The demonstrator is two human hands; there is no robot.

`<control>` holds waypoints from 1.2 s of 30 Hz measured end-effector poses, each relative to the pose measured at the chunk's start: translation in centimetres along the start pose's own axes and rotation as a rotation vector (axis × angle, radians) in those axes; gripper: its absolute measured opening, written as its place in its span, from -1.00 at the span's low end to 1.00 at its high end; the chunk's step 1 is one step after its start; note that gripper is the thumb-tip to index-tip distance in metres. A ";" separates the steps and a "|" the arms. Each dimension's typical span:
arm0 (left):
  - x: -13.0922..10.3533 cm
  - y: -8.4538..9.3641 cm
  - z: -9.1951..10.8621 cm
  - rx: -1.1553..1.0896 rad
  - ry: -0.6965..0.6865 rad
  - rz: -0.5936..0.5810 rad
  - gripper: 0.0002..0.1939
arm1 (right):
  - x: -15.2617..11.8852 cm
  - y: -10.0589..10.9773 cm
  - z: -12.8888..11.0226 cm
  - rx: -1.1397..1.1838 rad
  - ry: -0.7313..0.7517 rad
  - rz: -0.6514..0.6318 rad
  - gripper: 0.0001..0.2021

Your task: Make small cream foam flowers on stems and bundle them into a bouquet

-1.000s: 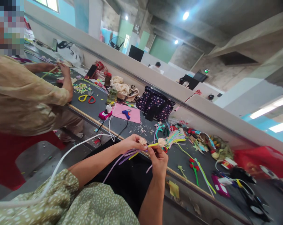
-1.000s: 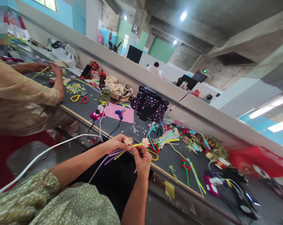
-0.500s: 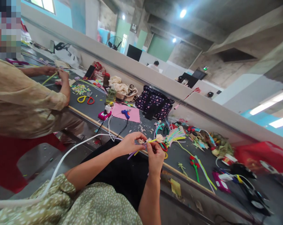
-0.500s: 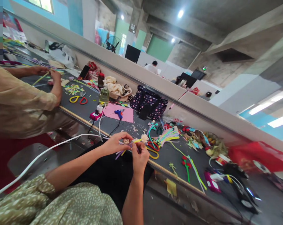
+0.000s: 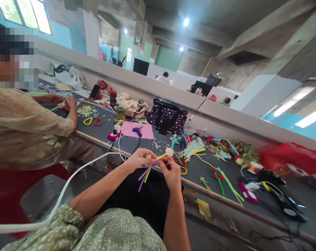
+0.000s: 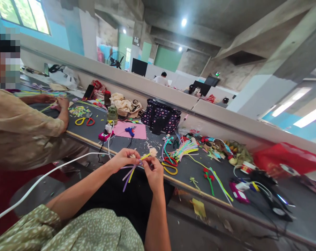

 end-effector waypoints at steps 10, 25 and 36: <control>0.1 -0.4 -0.3 -0.160 0.052 -0.126 -0.74 | -0.2 1.0 -0.1 -0.088 0.068 -0.068 -0.83; -3.1 -2.6 2.5 1.455 -0.530 0.486 -0.86 | 0.3 -1.3 -1.2 -0.015 -0.036 0.165 -0.74; -3.0 -2.3 2.2 1.425 -0.513 0.454 -0.83 | -0.5 -1.9 -2.1 -0.137 -0.042 0.134 -0.76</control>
Point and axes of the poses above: each hand's wrist, its own x-axis towards the middle knuckle, its own y-axis out of the back of the hand, z = x × y, the point moved 1 cm from there along x, towards the middle knuckle, and after that the axes turned 9 degrees about -z, right-handed, at the moved point
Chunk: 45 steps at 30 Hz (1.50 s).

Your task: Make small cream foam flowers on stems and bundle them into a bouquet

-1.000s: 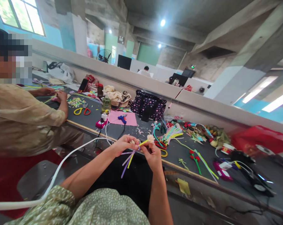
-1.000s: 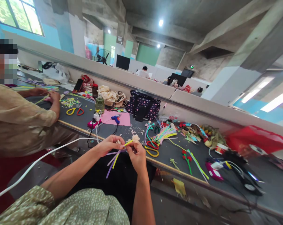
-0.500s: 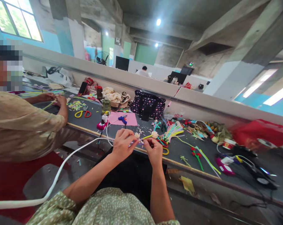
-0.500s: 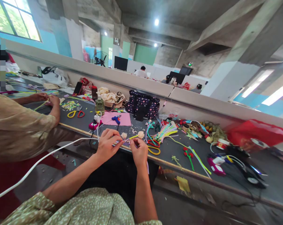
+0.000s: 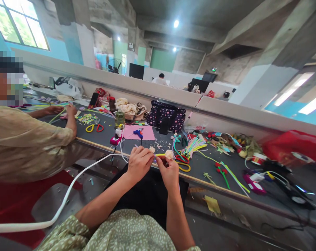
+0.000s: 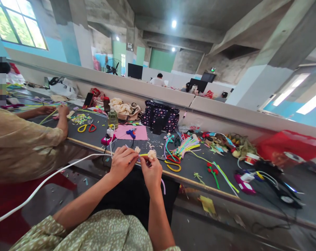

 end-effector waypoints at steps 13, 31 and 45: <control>0.5 0.8 -0.7 -0.675 0.101 -0.146 -0.85 | 0.2 1.9 -0.2 0.048 0.047 -0.084 -0.81; 0.8 0.3 -1.1 -1.411 0.233 -0.417 -0.83 | 0.9 2.6 0.5 0.216 0.199 -0.226 -0.90; 0.8 -1.7 -1.6 -1.465 0.316 -0.361 -0.77 | 1.1 2.6 0.3 0.180 0.143 -0.188 -0.86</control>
Point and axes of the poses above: each hand's wrist, its own x-axis towards the middle knuckle, its own y-axis out of the back of the hand, z = x × y, the point moved 1 cm from there along x, towards the middle knuckle, and after that the axes turned 9 degrees about -z, right-handed, at the moved point
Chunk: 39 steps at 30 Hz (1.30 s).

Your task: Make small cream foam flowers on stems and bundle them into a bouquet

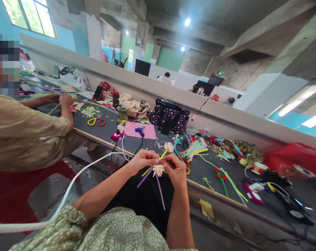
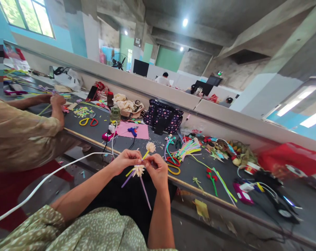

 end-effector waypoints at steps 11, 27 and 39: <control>-0.1 -0.4 -0.3 0.638 -0.263 0.209 -0.74 | -0.1 -1.6 0.2 0.036 -0.154 0.251 -0.81; 0.3 -0.6 -0.1 0.122 -0.041 0.221 -0.67 | -0.8 -0.7 0.3 -0.238 0.006 0.141 -0.86; 0.5 -0.3 -0.1 -0.110 0.063 0.012 -0.76 | -0.1 1.3 -0.8 -0.366 0.100 -0.007 -0.89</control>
Point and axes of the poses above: each hand's wrist, its own x-axis towards the middle knuckle, its own y-axis out of the back of the hand, z = x × y, the point moved 1 cm from there along x, towards the middle knuckle, and after that the axes turned 9 degrees about -z, right-handed, at the moved point
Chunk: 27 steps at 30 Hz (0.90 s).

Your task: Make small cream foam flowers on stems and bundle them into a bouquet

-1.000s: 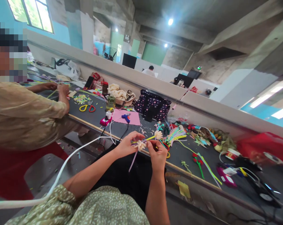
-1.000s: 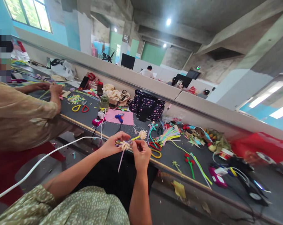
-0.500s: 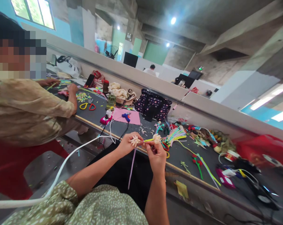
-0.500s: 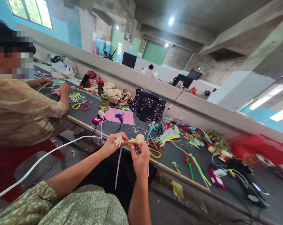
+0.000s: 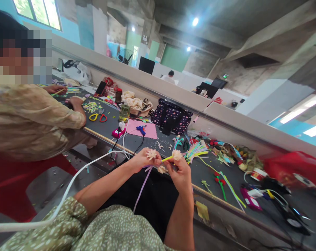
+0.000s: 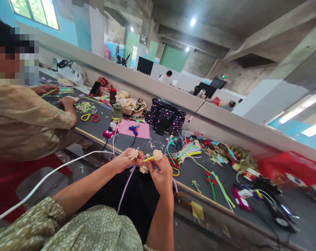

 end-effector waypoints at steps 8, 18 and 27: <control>1.1 0.2 -1.3 -0.311 0.154 -0.014 -0.73 | 0.0 -0.6 0.8 0.294 -0.093 -0.005 -0.87; -0.2 0.8 -1.5 0.317 -0.298 0.483 -0.65 | 0.1 -2.5 2.3 0.487 -0.320 0.283 -0.76; -1.5 -1.7 -0.3 1.135 -0.512 0.342 -0.81 | -0.3 -4.5 1.5 0.545 -0.332 0.359 -0.74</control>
Point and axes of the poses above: each hand's wrist, its own x-axis towards the middle knuckle, its own y-axis out of the back of the hand, z = x × y, the point moved 1 cm from there along x, towards the middle knuckle, and after that the axes turned 9 degrees about -z, right-handed, at the moved point
